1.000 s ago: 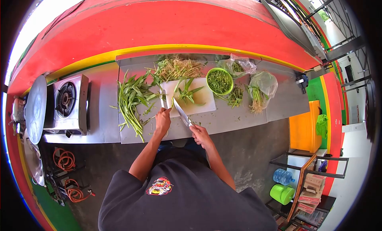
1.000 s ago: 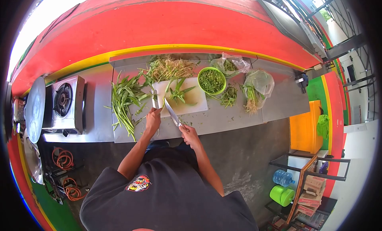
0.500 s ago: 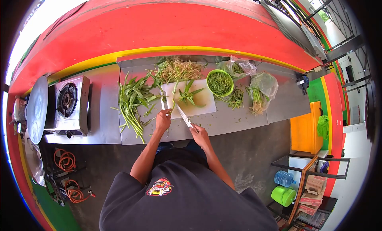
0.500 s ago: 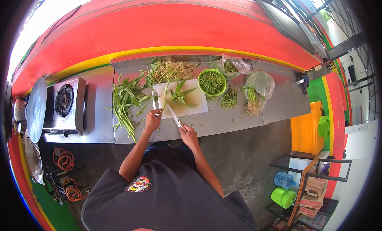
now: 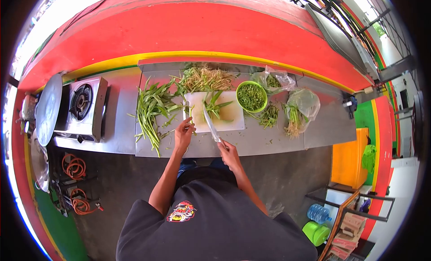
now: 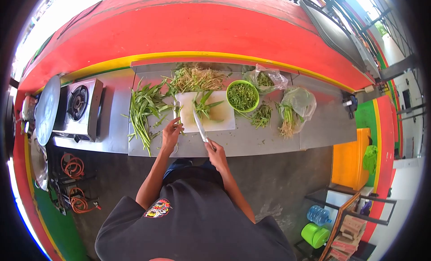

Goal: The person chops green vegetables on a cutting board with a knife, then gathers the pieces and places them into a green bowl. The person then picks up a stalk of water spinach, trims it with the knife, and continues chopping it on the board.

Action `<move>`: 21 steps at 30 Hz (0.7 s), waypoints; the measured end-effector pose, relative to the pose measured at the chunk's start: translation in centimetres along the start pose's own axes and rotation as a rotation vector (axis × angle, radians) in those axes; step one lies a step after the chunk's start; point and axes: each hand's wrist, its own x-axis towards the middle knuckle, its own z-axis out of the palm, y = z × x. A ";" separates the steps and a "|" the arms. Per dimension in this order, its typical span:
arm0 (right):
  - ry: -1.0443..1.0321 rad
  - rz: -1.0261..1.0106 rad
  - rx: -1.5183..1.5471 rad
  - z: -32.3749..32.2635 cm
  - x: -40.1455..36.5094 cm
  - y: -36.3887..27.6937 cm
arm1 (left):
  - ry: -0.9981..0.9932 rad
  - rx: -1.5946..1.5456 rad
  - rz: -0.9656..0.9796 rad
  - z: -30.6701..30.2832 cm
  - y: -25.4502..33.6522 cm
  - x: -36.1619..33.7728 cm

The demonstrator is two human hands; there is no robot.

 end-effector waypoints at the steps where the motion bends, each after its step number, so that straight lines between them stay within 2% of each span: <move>1: -0.062 0.141 0.126 -1.2 -0.4 -1.6 | -0.006 -0.062 -0.016 0.6 0.7 -0.3; 2: -0.123 0.285 0.249 -2.4 -0.5 -2.5 | -0.014 -0.124 -0.031 1.2 1.4 -0.6; 10: -0.204 0.223 0.303 -9.8 0.7 -5.7 | -0.058 -0.176 0.027 7.0 5.9 -2.1; 12: -0.220 0.216 0.303 -11.3 1.3 -5.8 | -0.135 -0.346 0.115 8.3 6.3 -2.3; 14: -0.228 0.167 0.289 -12.7 1.5 -6.7 | -0.111 -0.263 0.096 9.7 7.0 -2.6; 16: -0.246 0.144 0.286 -13.8 1.7 -7.2 | -0.030 -0.102 0.204 11.9 7.4 -2.9; 17: -0.257 0.117 0.281 -14.4 1.9 -7.4 | 0.071 -0.121 0.234 12.9 7.5 -2.8; 18: -0.268 0.116 0.280 -14.8 2.2 -7.6 | 0.082 -0.118 0.236 13.4 8.1 -2.9; 20: -0.266 0.050 0.222 -15.7 2.1 -7.5 | 0.267 0.418 0.228 14.1 9.6 -3.5; 21: -0.280 0.068 0.221 -16.2 1.8 -7.3 | 0.340 0.449 0.365 14.8 10.0 -3.6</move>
